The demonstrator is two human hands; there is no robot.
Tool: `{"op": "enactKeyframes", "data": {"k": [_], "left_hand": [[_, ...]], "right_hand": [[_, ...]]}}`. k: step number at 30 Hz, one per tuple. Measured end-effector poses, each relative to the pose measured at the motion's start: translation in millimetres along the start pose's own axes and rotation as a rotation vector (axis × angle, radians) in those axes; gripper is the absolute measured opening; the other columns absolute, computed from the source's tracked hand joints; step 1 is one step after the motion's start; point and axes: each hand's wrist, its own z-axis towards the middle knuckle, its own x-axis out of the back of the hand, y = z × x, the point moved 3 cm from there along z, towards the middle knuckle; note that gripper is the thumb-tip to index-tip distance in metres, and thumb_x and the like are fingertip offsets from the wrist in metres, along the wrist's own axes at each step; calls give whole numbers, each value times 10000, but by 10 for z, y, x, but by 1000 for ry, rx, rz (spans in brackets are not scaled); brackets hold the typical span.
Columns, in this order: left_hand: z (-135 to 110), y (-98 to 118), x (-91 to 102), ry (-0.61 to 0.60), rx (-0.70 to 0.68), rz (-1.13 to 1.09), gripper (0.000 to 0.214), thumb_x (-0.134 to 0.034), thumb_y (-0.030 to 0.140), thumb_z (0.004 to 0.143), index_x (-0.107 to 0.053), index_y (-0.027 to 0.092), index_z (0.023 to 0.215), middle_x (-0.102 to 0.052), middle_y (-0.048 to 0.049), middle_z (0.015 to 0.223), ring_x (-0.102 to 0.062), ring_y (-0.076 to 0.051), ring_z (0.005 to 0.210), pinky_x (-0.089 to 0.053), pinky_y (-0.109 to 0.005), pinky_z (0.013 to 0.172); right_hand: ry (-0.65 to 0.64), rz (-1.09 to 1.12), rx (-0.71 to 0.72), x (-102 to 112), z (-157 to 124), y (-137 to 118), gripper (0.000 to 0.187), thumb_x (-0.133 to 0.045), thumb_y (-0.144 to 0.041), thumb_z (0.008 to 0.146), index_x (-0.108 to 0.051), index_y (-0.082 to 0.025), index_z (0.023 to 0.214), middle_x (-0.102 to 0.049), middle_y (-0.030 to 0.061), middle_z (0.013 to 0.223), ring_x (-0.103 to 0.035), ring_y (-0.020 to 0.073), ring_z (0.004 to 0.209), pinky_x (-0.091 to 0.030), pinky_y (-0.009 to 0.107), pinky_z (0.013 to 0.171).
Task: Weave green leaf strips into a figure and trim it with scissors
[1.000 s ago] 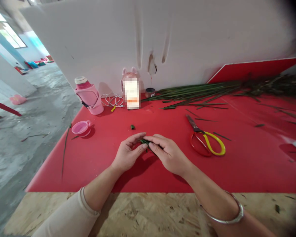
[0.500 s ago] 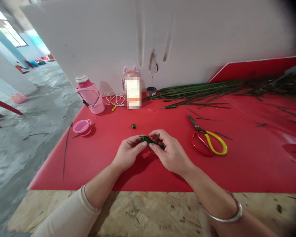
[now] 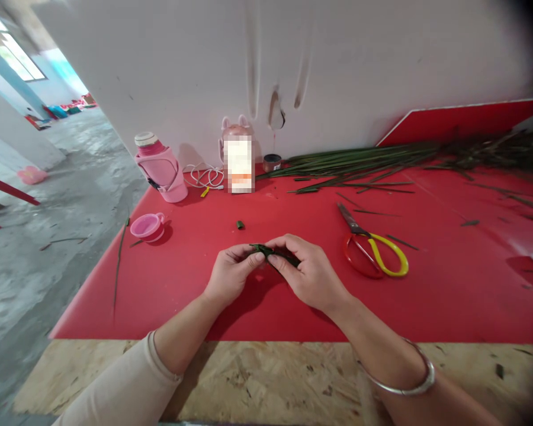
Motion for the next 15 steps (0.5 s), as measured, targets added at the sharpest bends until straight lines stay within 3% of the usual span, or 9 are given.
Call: {"op": "enactKeyframes", "data": {"k": [7, 15], "left_hand": [[-25, -12, -23, 61, -3, -93, 211, -788, 326, 570, -687, 156, 645, -654, -6, 605, -561, -89, 574, -461, -232, 627], [-16, 4, 4, 22, -48, -75, 166, -769, 310, 607, -698, 176, 673, -688, -19, 689, -594, -119, 649, -475, -274, 706]], "right_hand": [[63, 31, 12, -11, -6, -24, 98, -544, -211, 825, -615, -199, 891, -656, 29, 834, -605, 144, 766, -475, 263, 695], [83, 105, -46, -17, -8, -11, 109, -569, -248, 812, -636, -198, 881, -678, 26, 812, -622, 149, 730, -491, 262, 658]]}}
